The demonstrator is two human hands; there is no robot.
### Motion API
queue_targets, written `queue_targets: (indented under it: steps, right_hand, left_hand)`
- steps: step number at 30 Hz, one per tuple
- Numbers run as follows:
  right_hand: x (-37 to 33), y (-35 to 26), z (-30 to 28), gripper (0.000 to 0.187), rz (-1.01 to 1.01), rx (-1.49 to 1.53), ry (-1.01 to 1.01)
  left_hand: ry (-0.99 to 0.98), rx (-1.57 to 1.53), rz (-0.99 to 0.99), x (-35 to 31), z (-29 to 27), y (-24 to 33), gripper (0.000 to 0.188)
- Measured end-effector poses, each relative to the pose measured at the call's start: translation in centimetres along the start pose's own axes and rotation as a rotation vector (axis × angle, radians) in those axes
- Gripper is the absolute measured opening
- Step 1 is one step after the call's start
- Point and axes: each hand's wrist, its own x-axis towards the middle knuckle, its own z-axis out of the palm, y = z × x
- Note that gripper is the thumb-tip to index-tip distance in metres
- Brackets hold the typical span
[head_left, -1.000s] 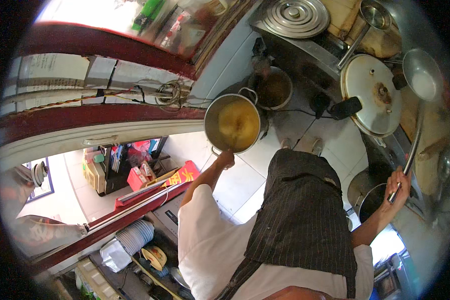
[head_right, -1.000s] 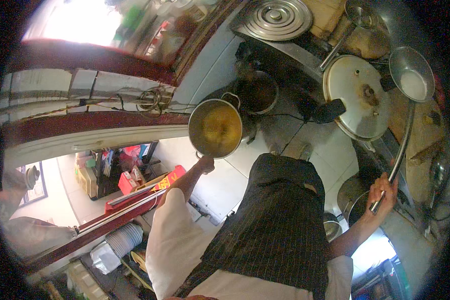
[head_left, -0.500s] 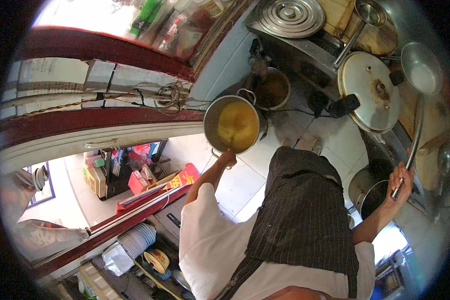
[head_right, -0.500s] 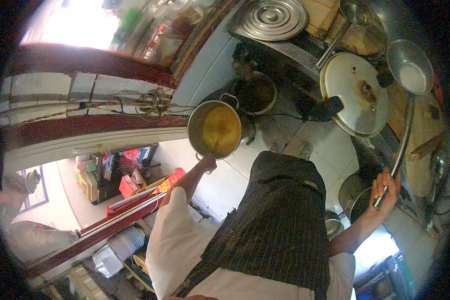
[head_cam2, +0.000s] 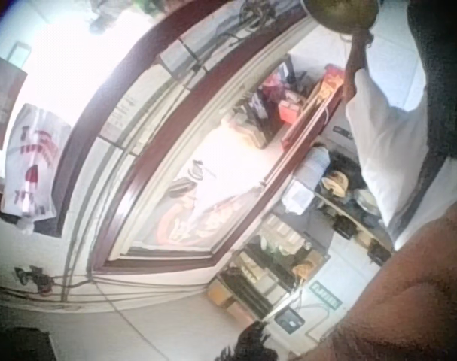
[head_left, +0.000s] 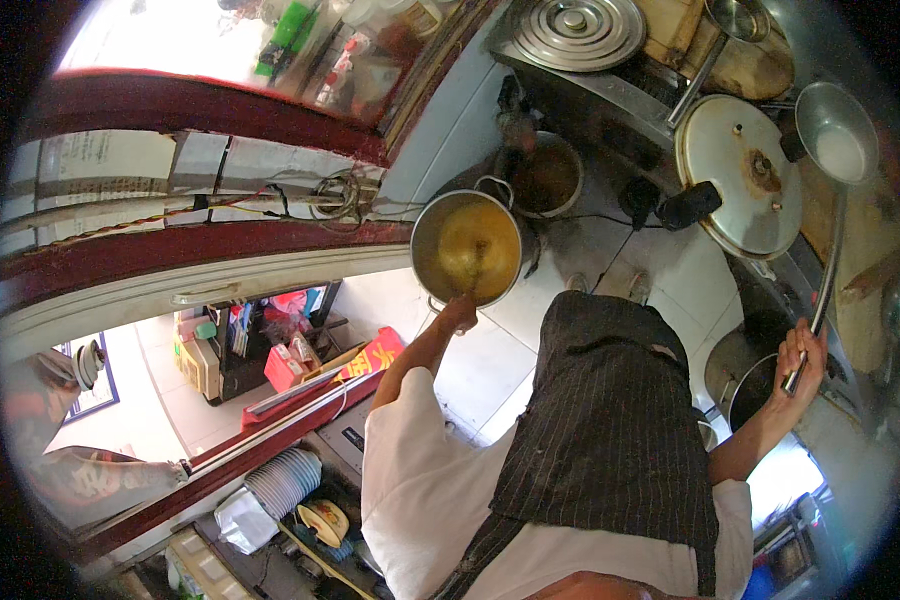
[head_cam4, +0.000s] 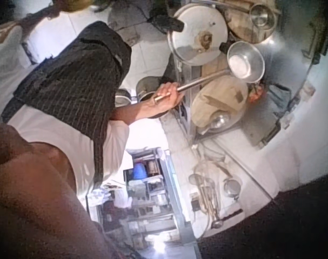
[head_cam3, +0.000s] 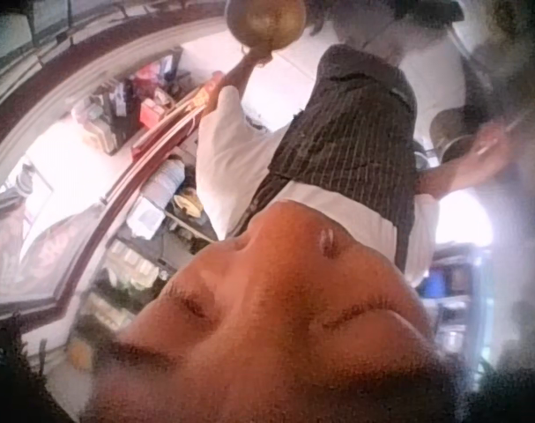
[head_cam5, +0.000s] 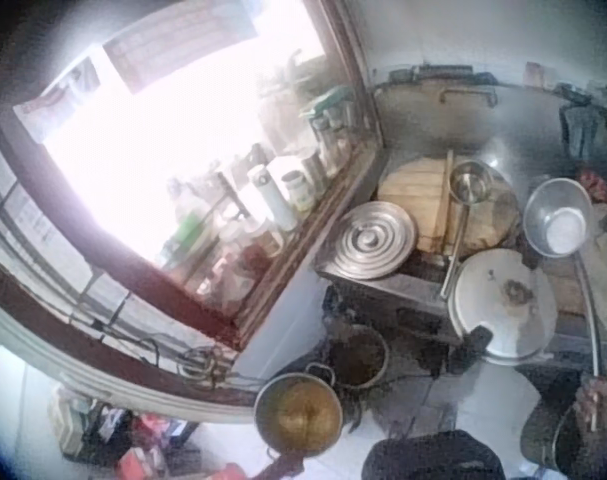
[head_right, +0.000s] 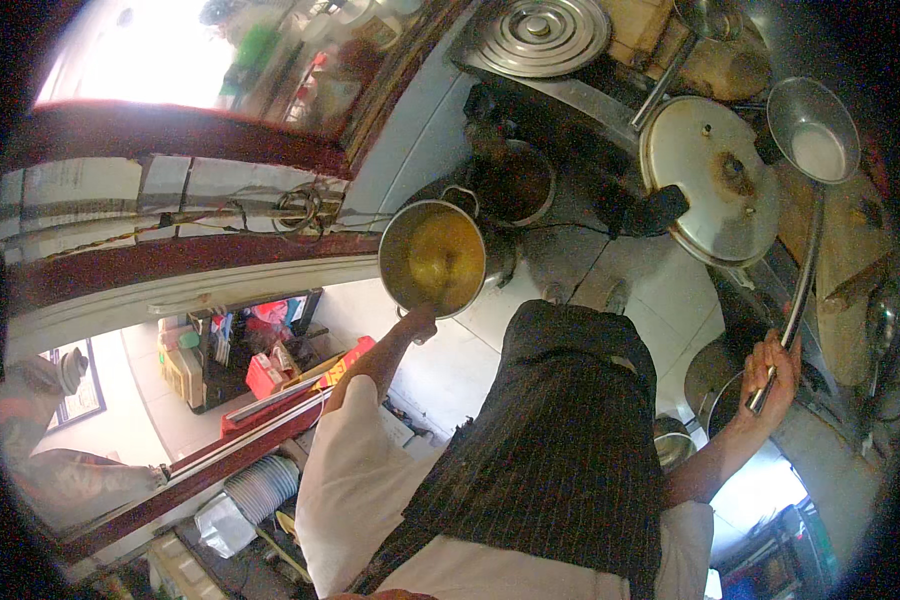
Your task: The person stirs a yellow liquid in a small pot using a ladle, then pours the contents into a larger pot and handles several ladles and lids at a cooking station.
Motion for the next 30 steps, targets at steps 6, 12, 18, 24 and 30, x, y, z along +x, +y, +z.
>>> queue_targets:
  steps: [6, 12, 18, 24, 30]
  right_hand:
    - [0.4, 0.0, -0.1, 0.053, 0.011, 0.022, -0.067]
    - [0.1, -0.7, -0.2, 0.055, 0.001, -0.021, -0.006]
    - [0.6, -0.5, 0.9, 0.052, 0.011, -0.031, 0.122]
    - [1.2, -0.4, 1.0, 0.048, 0.068, 0.004, 0.108]
    - [0.2, 0.4, 0.1, 0.055, 0.037, 0.008, 0.151]
  left_hand:
    - [0.038, -0.443, -0.232, 0.3, -3.2, -2.2, 0.033]
    - [0.526, 0.276, 0.216, 1.8, 6.4, -6.2, 0.029]
    - [-0.243, -0.887, -0.207, -1.0, -1.2, -2.7, 0.037]
    - [0.783, 0.141, 0.274, 2.8, 7.7, -9.2, 0.042]
    - [-0.158, -0.534, -0.234, 4.6, 7.5, -8.2, 0.030]
